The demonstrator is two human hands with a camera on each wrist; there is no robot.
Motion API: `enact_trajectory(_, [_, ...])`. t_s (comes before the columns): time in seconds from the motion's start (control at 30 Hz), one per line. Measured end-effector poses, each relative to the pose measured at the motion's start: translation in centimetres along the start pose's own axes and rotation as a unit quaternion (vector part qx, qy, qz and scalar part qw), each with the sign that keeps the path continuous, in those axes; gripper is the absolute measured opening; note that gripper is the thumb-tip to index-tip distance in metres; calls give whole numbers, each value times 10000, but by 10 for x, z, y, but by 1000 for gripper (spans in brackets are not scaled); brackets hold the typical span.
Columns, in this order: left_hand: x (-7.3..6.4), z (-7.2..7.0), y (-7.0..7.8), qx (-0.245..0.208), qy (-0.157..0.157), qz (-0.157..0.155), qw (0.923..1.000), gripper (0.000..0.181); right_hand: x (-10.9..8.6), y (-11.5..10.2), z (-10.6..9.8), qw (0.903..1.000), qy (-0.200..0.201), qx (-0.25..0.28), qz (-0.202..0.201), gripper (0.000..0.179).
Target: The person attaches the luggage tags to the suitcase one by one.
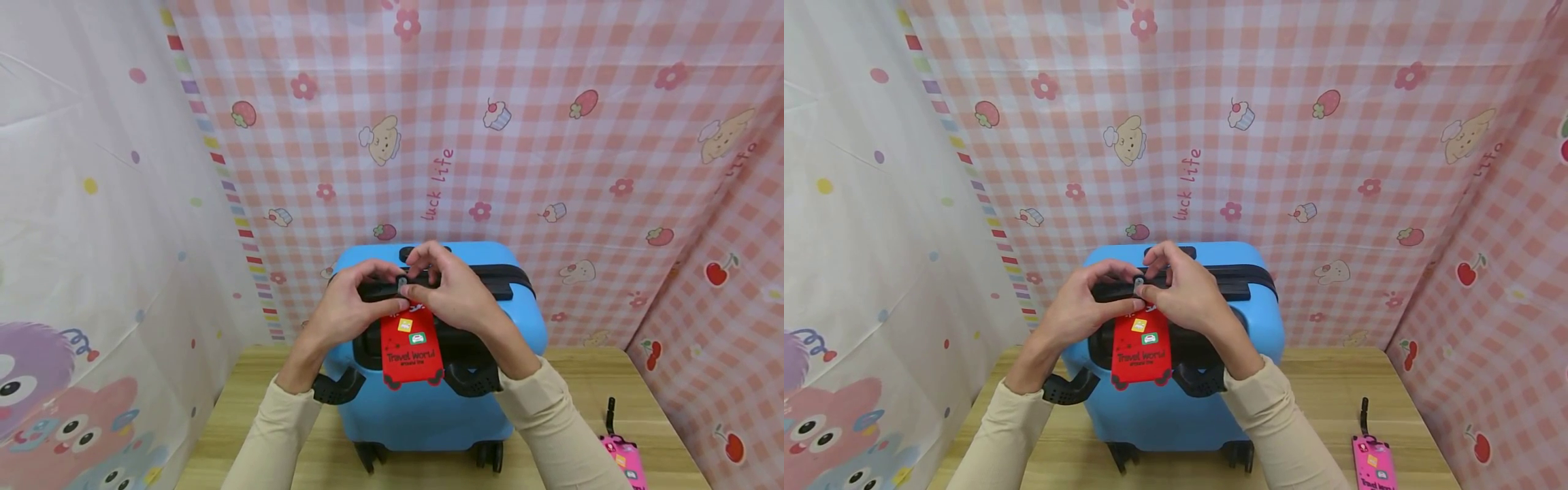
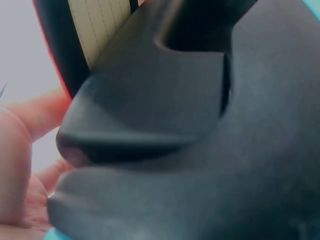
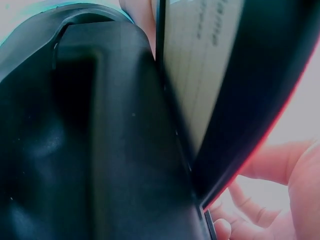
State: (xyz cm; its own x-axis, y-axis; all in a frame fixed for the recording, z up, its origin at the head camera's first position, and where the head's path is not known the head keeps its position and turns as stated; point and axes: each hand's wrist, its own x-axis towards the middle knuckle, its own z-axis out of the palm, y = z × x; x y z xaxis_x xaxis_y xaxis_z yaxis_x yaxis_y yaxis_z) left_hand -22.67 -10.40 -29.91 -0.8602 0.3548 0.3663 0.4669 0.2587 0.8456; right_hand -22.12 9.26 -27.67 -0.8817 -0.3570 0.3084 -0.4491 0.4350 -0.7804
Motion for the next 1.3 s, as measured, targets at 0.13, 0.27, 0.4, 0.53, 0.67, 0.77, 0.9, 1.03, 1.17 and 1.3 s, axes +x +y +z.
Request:
enact_trajectory(0.13, [0,0,0,-14,-13,9,10000,33,0,0,-1,10000,-18,4,-32,27])
enact_trajectory(0.27, [-1,0,0,-44,-31,14,10000,33,1,0,-1,10000,-34,2,-26,27])
enact_trajectory(0.4, [-1,-1,0,-45,-48,32,10000,33,1,-1,-1,10000,-34,17,5,26])
enact_trajectory(0.53, [-1,-1,0,-26,-47,35,10000,31,1,-1,-1,10000,-13,-2,12,24])
enact_trajectory(0.67, [-1,0,-1,-22,-8,57,10000,28,1,-1,0,10000,22,-60,45,23])
enact_trajectory(0.77, [-1,-1,-1,10,31,71,10000,27,1,-1,1,9999,48,-76,101,22])
enact_trajectory(0.9, [-1,-1,-2,31,83,16,10000,27,0,0,1,9998,132,-35,156,19])
enact_trajectory(1.03, [-1,0,-2,-100,96,-37,9999,27,-1,1,2,9995,256,-28,205,15])
enact_trajectory(1.17, [-1,0,-3,-184,107,-41,9998,26,-2,3,2,9994,307,-52,171,14])
enact_trajectory(1.3, [-1,0,-3,-190,118,18,9997,25,-2,4,2,9996,286,-38,50,14])
